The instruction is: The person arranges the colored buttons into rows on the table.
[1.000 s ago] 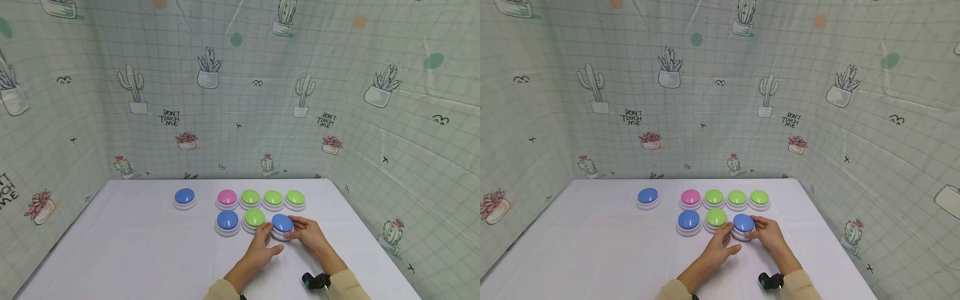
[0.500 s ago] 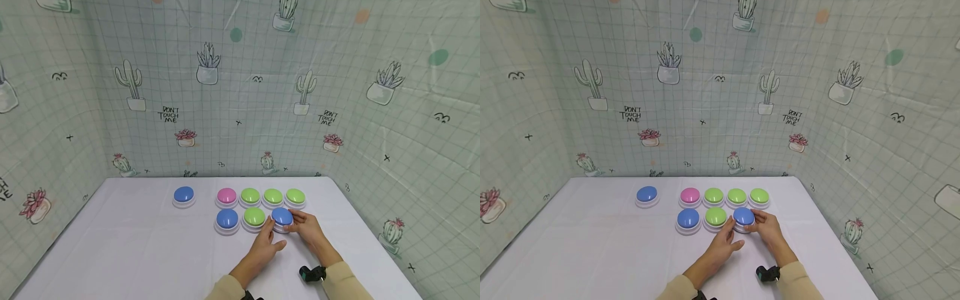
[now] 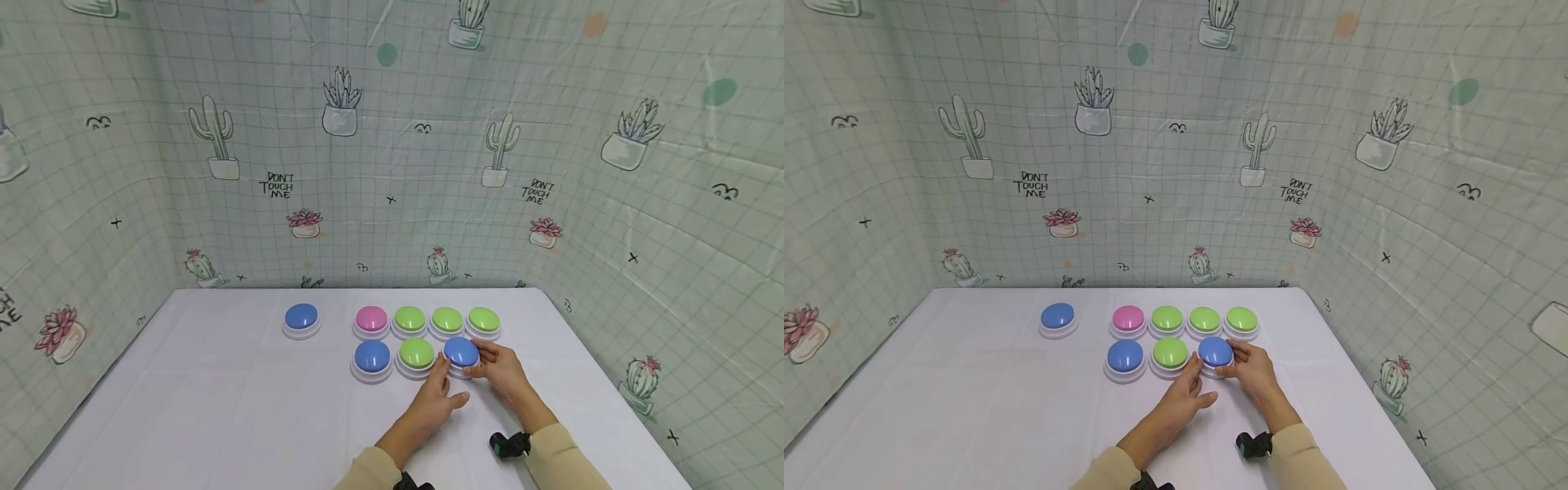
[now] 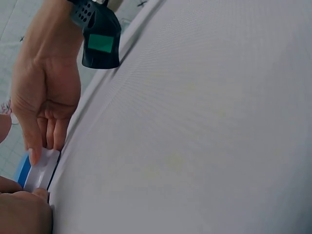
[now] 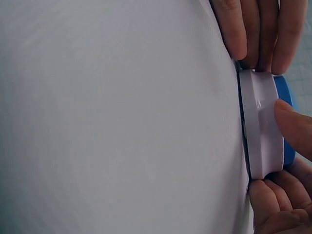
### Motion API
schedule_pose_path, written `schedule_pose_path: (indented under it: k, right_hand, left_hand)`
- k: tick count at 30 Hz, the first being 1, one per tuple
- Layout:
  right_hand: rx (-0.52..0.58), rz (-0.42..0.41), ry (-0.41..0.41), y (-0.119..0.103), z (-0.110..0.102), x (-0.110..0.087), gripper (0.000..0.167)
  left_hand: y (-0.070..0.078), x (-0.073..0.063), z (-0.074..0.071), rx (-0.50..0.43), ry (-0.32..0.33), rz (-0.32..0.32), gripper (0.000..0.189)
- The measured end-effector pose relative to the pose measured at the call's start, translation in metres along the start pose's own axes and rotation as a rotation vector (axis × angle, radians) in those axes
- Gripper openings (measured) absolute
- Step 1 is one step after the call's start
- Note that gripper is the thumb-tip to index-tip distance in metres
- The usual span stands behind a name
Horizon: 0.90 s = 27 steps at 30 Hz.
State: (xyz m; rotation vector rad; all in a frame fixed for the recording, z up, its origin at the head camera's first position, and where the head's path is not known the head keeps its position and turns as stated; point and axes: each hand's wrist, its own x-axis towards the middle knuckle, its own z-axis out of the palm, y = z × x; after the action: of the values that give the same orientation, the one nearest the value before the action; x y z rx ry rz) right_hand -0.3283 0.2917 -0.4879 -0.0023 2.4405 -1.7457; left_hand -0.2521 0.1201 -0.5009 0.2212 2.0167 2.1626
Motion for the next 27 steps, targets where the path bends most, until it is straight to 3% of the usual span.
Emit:
schedule_pose_path:
  k: [10,17,27]
  right_hand:
    - [-0.118,-0.013,-0.01,-0.0052,-0.0023,0.0018,0.071]
    - [-0.133,-0.035,-0.017,-0.0078,-0.0016,0.0029,0.069]
    - [-0.169,-0.002,-0.003,-0.008,-0.0028,0.0018,0.07]
  left_hand:
    - [-0.0015,0.0008,-0.0023,-0.024,-0.019,-0.017,0.082]
    - [-0.0016,0.002,-0.0055,-0.038,-0.016,-0.025,0.079]
    - [-0.004,0.0043,-0.007,-0.098,-0.019,-0.024,0.078]
